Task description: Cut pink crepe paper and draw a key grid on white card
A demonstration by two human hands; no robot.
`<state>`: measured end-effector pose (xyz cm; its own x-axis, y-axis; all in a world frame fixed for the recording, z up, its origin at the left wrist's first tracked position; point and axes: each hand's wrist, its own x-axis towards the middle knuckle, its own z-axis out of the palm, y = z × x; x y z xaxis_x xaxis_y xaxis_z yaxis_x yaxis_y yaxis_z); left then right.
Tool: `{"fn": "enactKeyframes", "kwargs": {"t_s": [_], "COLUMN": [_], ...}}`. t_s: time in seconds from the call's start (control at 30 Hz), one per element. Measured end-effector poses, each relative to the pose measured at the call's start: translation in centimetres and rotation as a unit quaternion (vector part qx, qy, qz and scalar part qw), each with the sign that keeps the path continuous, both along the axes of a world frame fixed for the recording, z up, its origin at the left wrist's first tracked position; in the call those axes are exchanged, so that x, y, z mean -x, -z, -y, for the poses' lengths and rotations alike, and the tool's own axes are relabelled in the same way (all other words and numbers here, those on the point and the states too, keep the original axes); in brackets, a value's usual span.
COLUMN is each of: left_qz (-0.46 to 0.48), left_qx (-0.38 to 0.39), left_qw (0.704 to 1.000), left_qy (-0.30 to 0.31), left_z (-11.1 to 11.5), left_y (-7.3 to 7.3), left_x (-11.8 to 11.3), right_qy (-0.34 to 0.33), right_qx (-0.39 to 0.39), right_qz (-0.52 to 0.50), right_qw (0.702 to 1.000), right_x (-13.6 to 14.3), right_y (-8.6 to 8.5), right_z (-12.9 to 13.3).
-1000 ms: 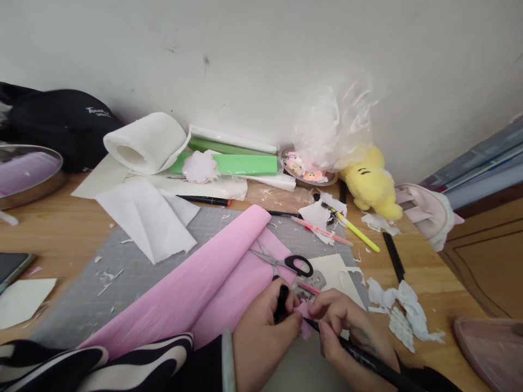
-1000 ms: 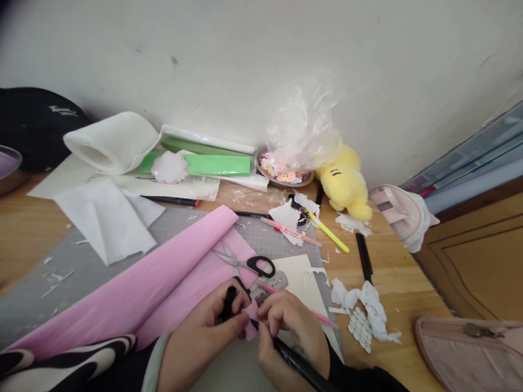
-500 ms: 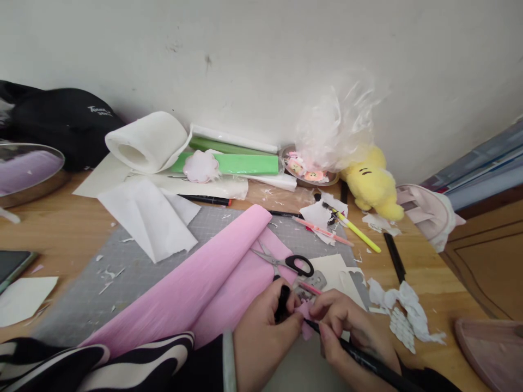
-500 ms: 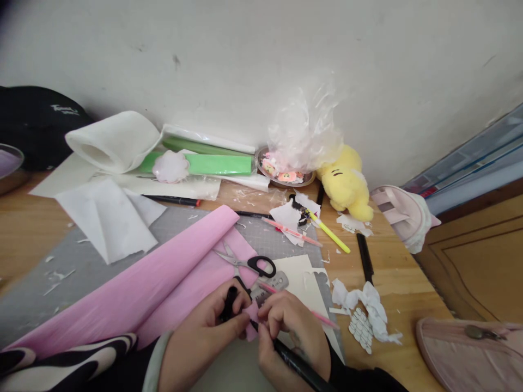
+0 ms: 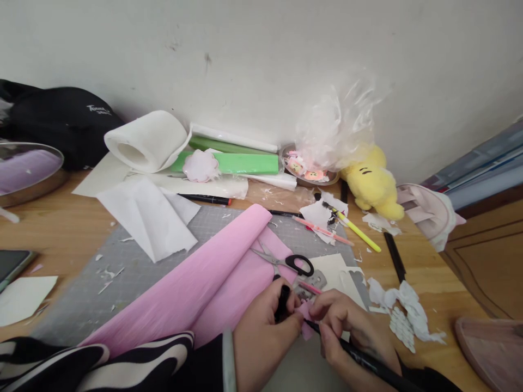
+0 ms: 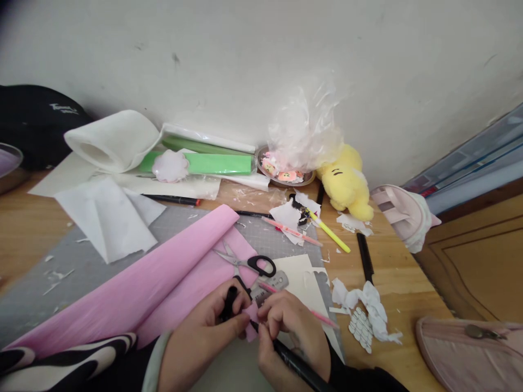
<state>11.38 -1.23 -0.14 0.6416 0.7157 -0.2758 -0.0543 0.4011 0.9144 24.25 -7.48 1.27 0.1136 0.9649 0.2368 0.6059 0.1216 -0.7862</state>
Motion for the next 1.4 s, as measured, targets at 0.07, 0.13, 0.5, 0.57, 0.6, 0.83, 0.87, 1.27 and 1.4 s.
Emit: {"fn": "enactKeyframes", "kwargs": {"t_s": [0.07,0.13,0.5,0.57,0.6,0.83,0.87,1.27,1.4], "left_qz": [-0.005,-0.007,0.01,0.004,0.003,-0.014,-0.012,-0.003,0.011], "left_qx": [0.006,0.004,0.009,0.008,0.007,0.007,0.009,0.011,0.018], "left_qw": [1.0,1.0,1.0,1.0,1.0,1.0,1.0,1.0,1.0], "left_qy": [-0.006,-0.009,0.003,0.0,-0.001,-0.007,-0.007,-0.01,-0.009], "left_z": [0.0,-0.1,0.1,0.1,0.1,0.0,0.0,0.0,0.0], "left_y": [-0.2,-0.4,0.0,-0.1,-0.2,-0.3,-0.3,-0.1,-0.2], "left_x": [-0.1,-0.1,0.1,0.0,0.0,0.0,0.0,0.0,-0.1], "right_qy": [0.015,0.025,-0.042,-0.043,-0.042,0.002,0.01,0.03,-0.025], "right_qx": [-0.008,-0.017,0.003,0.009,0.012,-0.029,-0.036,-0.053,-0.01], "right_qz": [-0.01,-0.02,0.026,0.029,0.024,0.015,0.013,0.007,0.024], "right_qw": [1.0,0.999,0.999,0.999,0.999,0.999,0.999,0.998,0.999], "right_x": [0.1,0.2,-0.8,-0.9,-0.9,0.0,0.1,0.3,-0.3], "right_y": [0.1,0.2,0.0,0.0,0.0,-0.1,-0.1,0.7,0.0], "right_z": [0.0,0.0,0.0,0.0,0.0,-0.2,-0.2,-0.1,-0.1]}}
